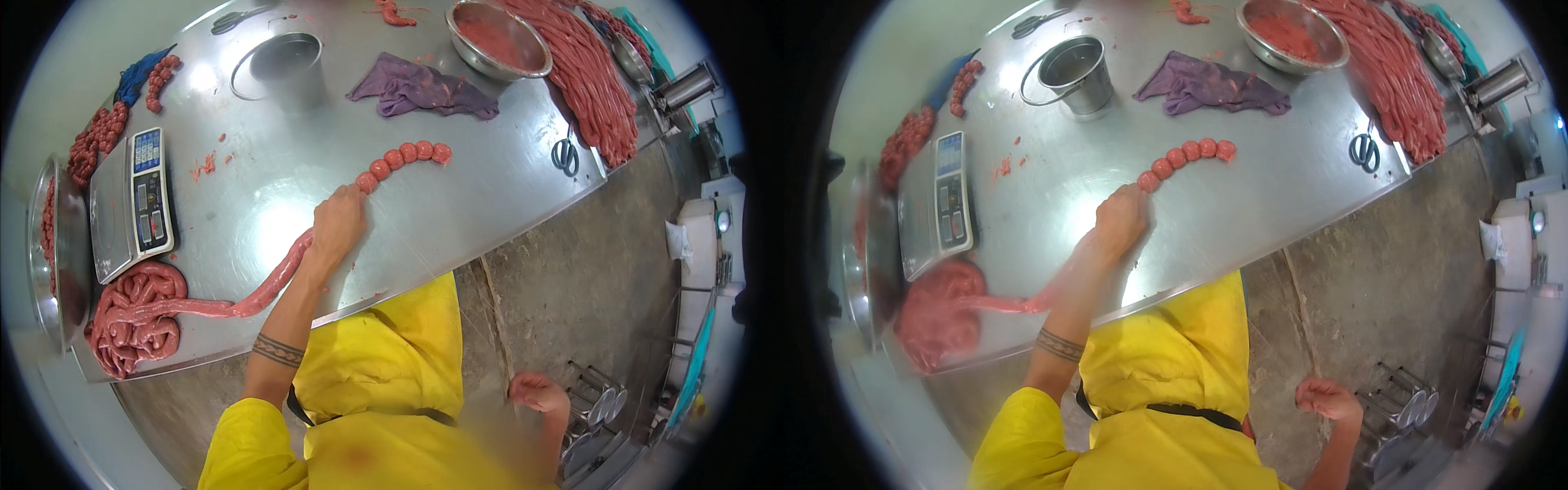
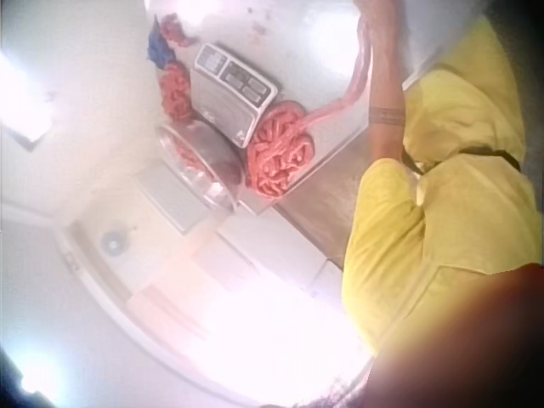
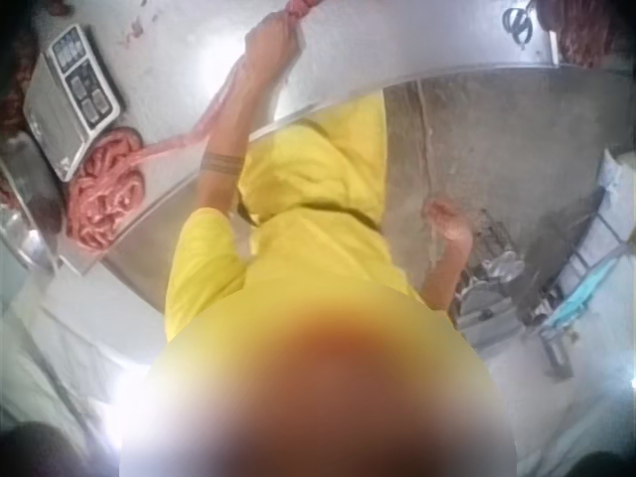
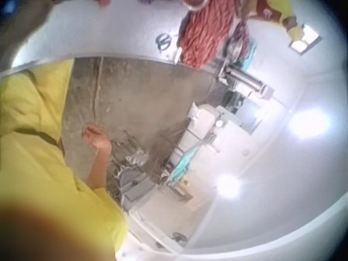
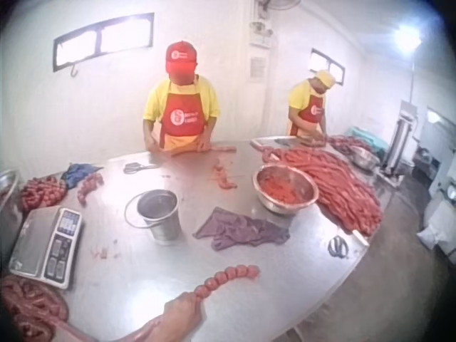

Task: The person forms linked sausage segments by pinching and twisting a long sausage casing on a stainless steel table. They use scissors to cut the casing and a digital scale to weigh portions. The person repeatedly ties off segments and arranges them into chains.

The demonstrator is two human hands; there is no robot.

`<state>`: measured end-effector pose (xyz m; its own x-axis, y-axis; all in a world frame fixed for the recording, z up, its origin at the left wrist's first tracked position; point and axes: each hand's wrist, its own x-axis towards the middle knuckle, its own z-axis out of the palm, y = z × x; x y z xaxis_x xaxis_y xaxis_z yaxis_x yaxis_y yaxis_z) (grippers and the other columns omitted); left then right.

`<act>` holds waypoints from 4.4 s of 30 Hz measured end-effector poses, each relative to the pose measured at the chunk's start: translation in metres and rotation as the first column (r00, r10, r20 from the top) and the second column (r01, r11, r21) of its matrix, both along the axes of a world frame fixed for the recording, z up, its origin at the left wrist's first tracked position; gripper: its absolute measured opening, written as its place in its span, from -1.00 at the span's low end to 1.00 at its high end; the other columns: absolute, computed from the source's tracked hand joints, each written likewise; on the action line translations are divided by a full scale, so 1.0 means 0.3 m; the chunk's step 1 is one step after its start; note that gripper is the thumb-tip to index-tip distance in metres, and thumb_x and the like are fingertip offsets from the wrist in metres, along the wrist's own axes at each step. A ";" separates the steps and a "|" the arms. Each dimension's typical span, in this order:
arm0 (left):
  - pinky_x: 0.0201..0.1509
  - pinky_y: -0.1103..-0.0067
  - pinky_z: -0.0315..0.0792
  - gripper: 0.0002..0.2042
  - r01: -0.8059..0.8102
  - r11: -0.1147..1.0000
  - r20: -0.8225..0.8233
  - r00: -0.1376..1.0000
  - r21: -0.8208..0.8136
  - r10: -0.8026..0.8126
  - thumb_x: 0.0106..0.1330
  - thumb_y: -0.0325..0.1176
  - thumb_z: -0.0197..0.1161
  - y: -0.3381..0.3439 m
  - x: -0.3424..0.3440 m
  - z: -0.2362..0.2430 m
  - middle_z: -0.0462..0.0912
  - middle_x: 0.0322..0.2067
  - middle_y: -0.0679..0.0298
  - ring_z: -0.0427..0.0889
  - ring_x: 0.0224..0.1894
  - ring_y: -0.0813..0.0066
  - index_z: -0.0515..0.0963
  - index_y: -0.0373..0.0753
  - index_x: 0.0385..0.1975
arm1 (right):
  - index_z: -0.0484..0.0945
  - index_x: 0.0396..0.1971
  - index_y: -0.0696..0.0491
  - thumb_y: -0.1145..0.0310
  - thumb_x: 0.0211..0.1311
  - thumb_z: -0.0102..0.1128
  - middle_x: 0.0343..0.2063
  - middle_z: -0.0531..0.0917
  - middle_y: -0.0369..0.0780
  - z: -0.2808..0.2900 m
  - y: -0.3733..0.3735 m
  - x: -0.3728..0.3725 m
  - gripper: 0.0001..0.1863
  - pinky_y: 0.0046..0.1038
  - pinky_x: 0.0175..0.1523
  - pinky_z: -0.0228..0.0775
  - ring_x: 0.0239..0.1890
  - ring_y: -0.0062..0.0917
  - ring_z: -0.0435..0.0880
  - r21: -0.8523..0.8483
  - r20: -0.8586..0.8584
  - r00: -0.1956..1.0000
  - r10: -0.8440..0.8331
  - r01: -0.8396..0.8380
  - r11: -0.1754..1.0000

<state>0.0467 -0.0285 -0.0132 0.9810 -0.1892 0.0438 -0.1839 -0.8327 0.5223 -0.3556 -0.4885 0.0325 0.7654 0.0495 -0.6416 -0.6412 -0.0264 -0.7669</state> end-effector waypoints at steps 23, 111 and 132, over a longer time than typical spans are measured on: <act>-0.19 0.04 0.54 -0.72 -0.005 0.986 0.005 1.000 -0.169 0.006 0.51 -0.24 0.18 0.026 -0.021 0.003 0.72 -0.35 -0.10 0.70 -0.27 -0.20 0.66 -0.33 -0.32 | 0.19 0.57 -0.07 0.39 0.32 0.36 0.53 0.27 -0.02 0.177 0.709 0.909 -0.15 -0.14 0.47 0.32 0.44 -0.12 0.46 -0.639 0.332 0.653 0.680 -0.375 0.672; 0.00 0.16 0.48 -0.55 0.193 0.808 -0.200 0.975 0.557 -0.095 0.13 0.02 0.57 1.230 -0.729 0.132 0.70 -0.26 0.07 0.66 -0.10 -0.01 0.71 -0.18 -0.14 | 0.57 0.29 0.15 0.30 0.54 0.26 0.13 0.68 -0.14 -0.161 -0.106 0.793 -0.57 -0.41 0.31 0.47 0.17 -0.45 0.65 -0.624 0.442 0.893 0.082 0.241 0.743; 0.08 0.26 0.58 -0.55 -0.302 0.938 0.043 0.953 0.173 0.299 0.16 -0.25 0.60 0.747 -0.715 0.124 0.69 -0.08 0.03 0.67 0.00 0.02 0.65 -0.30 0.00 | 0.60 0.12 0.07 0.57 0.05 0.31 0.05 0.64 -0.09 -0.043 0.757 1.655 -0.47 -0.13 0.10 0.51 0.06 -0.15 0.64 -0.897 0.406 0.560 0.722 0.093 0.432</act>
